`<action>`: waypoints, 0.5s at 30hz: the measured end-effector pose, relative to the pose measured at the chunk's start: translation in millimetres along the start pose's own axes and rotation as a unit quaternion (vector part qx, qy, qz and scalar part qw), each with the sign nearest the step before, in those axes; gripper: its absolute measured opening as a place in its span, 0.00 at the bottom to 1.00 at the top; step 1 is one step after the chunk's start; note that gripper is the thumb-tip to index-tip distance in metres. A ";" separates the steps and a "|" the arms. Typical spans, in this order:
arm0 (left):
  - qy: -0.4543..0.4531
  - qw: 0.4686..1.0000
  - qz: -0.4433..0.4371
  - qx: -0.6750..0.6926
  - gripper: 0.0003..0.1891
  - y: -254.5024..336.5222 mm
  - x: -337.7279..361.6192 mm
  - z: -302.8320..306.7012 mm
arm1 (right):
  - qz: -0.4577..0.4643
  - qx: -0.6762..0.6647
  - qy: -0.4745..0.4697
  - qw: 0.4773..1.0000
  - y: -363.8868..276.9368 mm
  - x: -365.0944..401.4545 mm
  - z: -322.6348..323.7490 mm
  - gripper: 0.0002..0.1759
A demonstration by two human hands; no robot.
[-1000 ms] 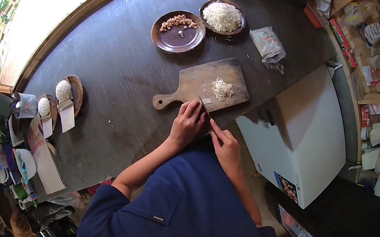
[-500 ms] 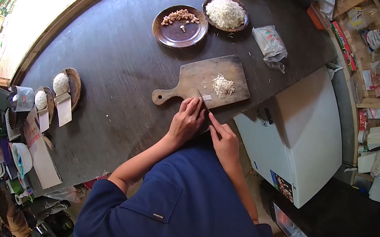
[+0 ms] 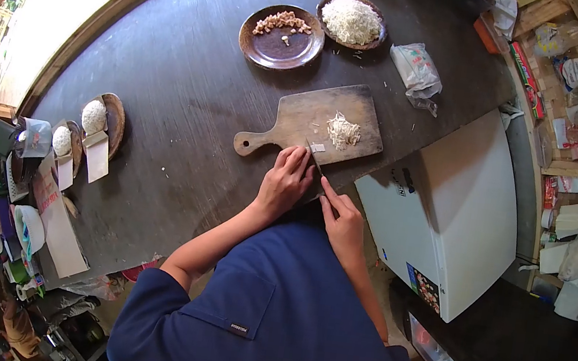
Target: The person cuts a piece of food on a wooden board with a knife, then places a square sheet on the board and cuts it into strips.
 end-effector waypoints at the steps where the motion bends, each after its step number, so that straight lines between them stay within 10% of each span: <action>1: 0.002 1.000 -0.001 0.002 0.22 0.2 -0.4 0.3 | -0.009 0.001 -0.004 1.000 1.5 0.9 0.6 0.26; 15: 0.004 1.000 -0.007 -0.014 0.23 -0.4 2.0 -2.1 | -0.003 -0.018 -0.008 1.000 -1.8 -12.9 -1.1 0.26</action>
Point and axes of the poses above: each hand's wrist, its own x-axis away from the middle knuckle, its own z-axis out of the back of the hand, y = z × x, the point moved 7 cm from there along -x, towards the middle knuckle, and after that the axes turned 9 degrees about z, right-handed, at the moved point
